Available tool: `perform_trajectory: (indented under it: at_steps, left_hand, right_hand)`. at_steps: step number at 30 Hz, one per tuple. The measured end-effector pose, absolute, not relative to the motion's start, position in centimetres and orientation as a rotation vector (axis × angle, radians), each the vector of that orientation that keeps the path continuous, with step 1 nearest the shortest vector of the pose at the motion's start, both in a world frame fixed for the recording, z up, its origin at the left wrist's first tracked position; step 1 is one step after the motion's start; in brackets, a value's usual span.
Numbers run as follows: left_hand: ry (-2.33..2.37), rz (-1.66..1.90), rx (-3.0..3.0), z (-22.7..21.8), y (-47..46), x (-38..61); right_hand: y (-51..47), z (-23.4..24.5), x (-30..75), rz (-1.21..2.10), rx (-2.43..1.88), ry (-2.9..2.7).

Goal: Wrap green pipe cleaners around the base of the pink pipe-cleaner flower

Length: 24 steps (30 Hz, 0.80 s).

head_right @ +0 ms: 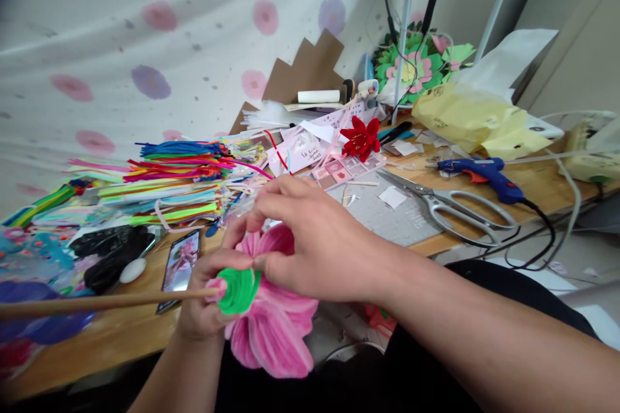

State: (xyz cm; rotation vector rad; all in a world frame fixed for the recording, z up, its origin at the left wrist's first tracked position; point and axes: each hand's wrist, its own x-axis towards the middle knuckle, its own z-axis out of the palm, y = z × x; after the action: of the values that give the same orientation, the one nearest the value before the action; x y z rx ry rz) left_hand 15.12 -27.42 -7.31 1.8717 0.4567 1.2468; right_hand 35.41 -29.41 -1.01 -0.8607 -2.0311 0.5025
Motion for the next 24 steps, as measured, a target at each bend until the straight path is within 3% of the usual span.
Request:
perform_trajectory:
  at_steps: [9, 15, 20, 24]
  left_hand:
    - [0.524, 1.255, 1.645, -7.5, -27.0, 15.6]
    - [0.847, 1.310, 1.121, -8.7, -27.2, 16.8]
    - [0.633, 1.213, 0.985, -7.9, -28.1, 17.7]
    - [0.627, 1.253, 0.931, -7.4, -28.4, 18.0]
  right_hand:
    - [-28.3, -2.1, 35.7, 0.804, -0.661, -1.898]
    - [-28.5, -3.0, 34.8, 0.591, -0.834, -1.717]
    - [-28.8, -3.7, 33.7, 0.352, -0.842, -1.646]
    - [-28.8, -3.8, 33.5, 0.373, -0.810, -1.683]
